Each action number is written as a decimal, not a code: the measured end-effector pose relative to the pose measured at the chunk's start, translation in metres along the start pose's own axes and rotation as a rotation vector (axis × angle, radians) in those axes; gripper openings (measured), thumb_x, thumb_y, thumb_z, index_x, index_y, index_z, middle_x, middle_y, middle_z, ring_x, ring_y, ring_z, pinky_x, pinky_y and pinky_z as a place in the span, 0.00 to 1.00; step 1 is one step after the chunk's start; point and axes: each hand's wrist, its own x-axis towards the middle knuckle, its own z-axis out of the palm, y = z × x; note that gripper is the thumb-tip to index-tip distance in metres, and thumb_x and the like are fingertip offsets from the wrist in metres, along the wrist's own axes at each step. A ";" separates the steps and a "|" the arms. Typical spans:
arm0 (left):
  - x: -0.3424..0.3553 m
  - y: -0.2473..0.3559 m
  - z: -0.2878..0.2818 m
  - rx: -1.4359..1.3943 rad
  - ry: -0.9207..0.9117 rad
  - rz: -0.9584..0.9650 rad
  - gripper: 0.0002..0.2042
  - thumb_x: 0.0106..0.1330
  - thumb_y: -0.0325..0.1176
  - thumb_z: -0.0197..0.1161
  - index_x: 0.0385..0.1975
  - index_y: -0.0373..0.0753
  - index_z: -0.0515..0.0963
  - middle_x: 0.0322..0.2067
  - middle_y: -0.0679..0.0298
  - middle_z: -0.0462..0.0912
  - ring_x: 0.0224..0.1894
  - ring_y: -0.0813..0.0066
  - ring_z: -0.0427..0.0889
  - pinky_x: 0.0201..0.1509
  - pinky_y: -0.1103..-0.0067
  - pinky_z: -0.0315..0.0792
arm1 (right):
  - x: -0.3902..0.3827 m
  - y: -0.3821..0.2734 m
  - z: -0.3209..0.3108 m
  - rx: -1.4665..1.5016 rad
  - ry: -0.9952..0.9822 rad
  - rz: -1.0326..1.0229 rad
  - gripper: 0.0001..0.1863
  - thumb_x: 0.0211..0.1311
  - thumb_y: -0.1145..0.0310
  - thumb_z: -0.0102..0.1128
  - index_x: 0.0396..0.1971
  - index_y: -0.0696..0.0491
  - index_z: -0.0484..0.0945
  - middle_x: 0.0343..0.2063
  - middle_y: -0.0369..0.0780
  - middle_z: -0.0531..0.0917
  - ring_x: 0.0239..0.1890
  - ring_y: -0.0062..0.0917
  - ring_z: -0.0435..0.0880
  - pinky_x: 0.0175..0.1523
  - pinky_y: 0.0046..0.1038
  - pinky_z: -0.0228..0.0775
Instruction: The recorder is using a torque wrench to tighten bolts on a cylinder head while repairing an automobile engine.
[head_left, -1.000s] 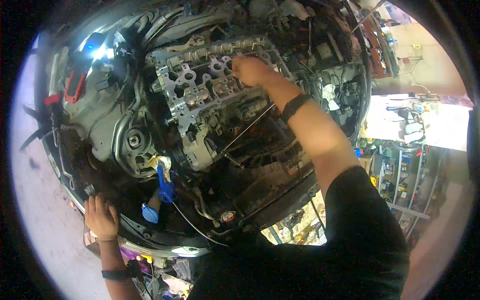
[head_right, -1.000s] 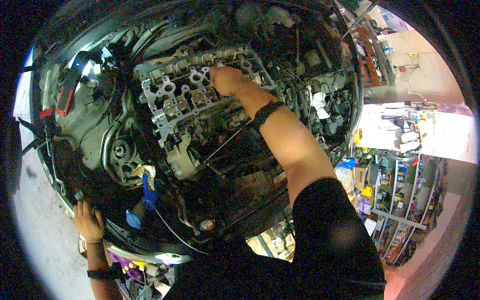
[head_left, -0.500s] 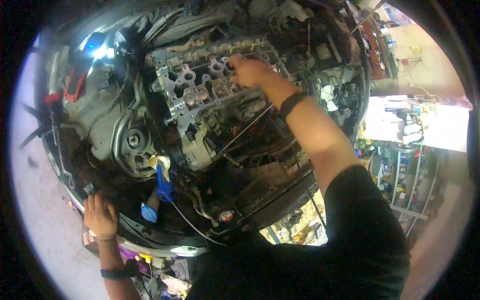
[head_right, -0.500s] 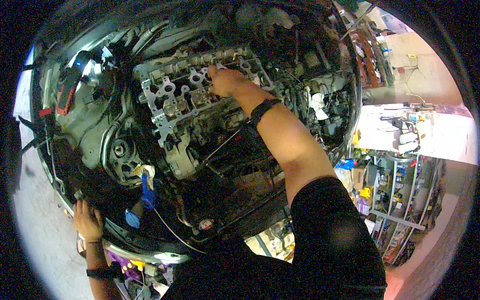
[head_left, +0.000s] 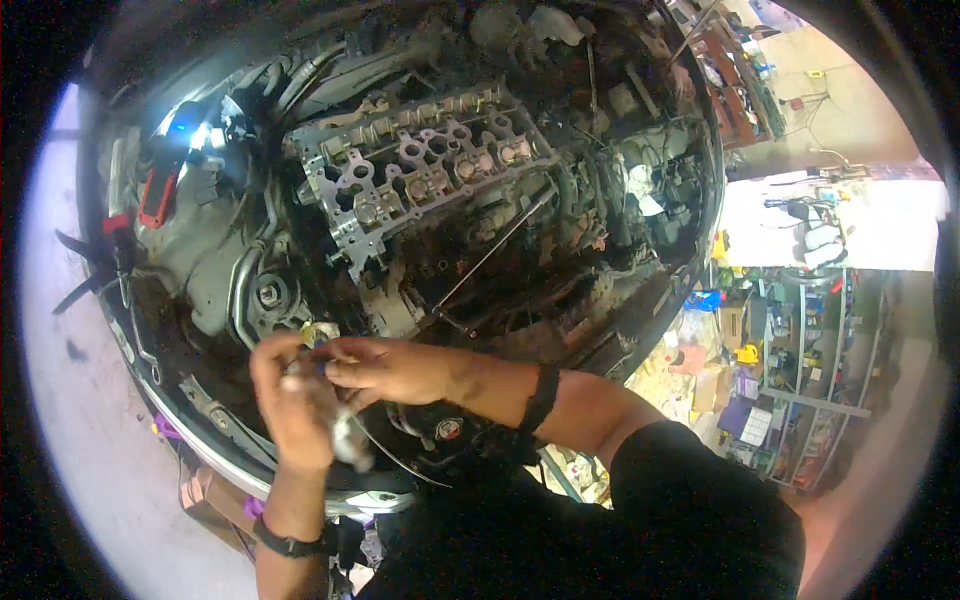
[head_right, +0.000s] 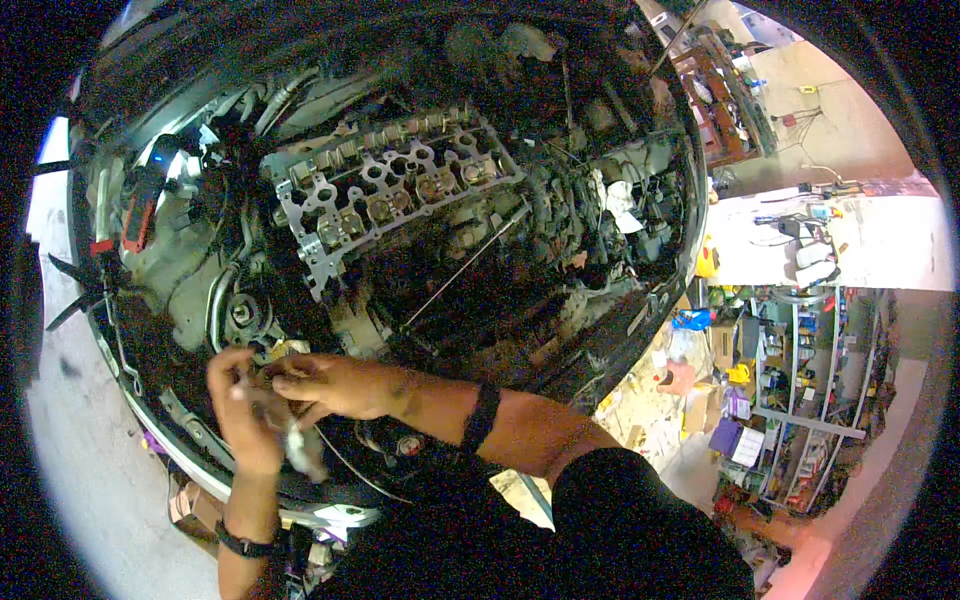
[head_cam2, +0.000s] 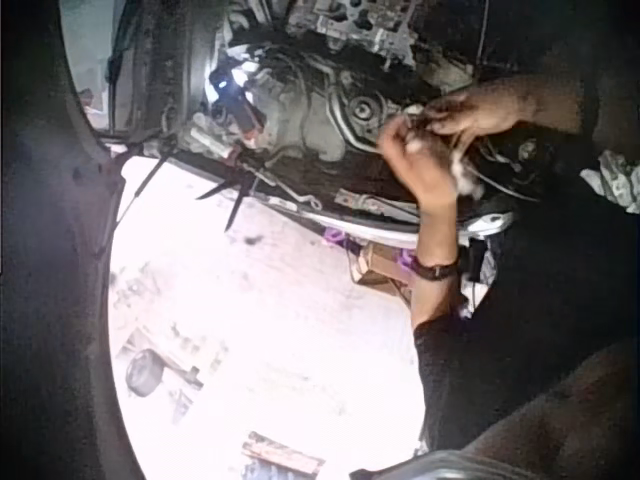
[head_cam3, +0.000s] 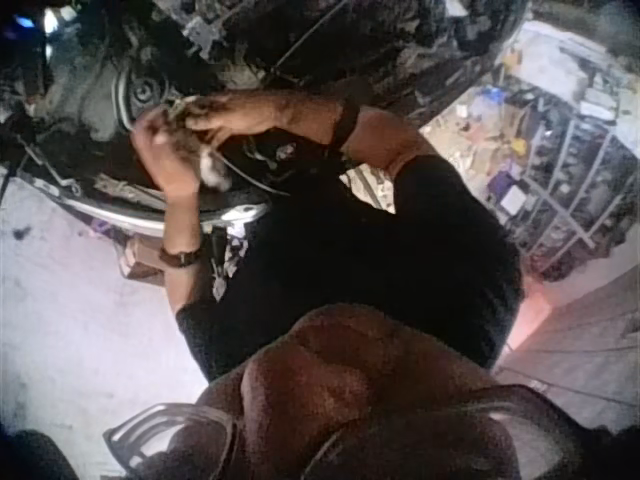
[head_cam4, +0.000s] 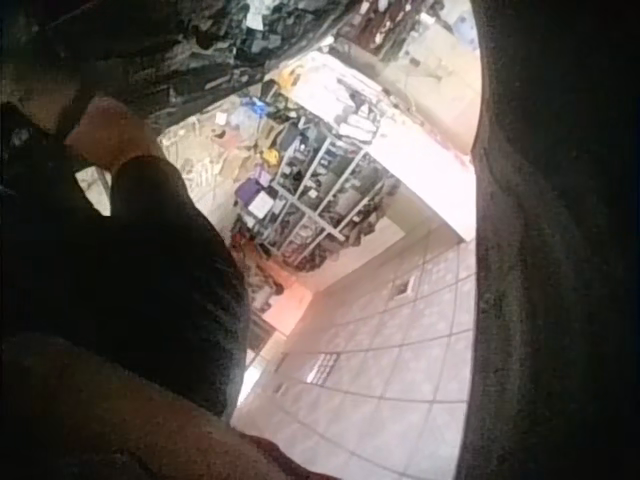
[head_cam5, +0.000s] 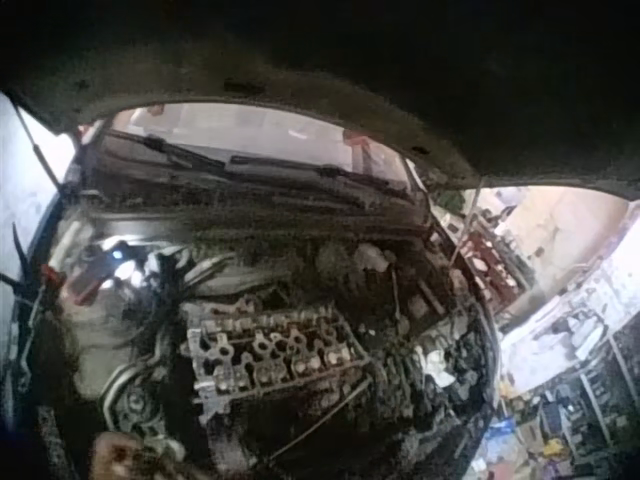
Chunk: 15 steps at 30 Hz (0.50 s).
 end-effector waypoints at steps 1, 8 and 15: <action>0.008 0.002 0.002 0.164 -0.154 0.060 0.23 0.71 0.48 0.43 0.47 0.31 0.70 0.45 0.56 0.70 0.51 0.65 0.67 0.59 0.71 0.59 | 0.006 -0.012 0.020 0.149 0.014 -0.057 0.26 0.69 0.62 0.54 0.64 0.54 0.63 0.48 0.42 0.77 0.50 0.27 0.78 0.50 0.33 0.75; 0.000 -0.015 -0.014 0.209 -0.049 0.002 0.27 0.69 0.32 0.56 0.66 0.31 0.58 0.57 0.51 0.67 0.59 0.60 0.68 0.65 0.67 0.60 | 0.039 -0.123 -0.089 -1.336 0.894 -0.680 0.11 0.56 0.73 0.59 0.40 0.54 0.81 0.38 0.44 0.84 0.40 0.32 0.83 0.46 0.33 0.74; -0.045 -0.045 -0.027 0.269 -0.289 -0.153 0.20 0.63 0.27 0.59 0.55 0.32 0.68 0.47 0.57 0.70 0.51 0.66 0.71 0.58 0.73 0.65 | 0.090 -0.135 -0.168 -2.059 0.952 -0.095 0.11 0.53 0.73 0.54 0.35 0.57 0.83 0.39 0.48 0.83 0.43 0.41 0.82 0.49 0.38 0.76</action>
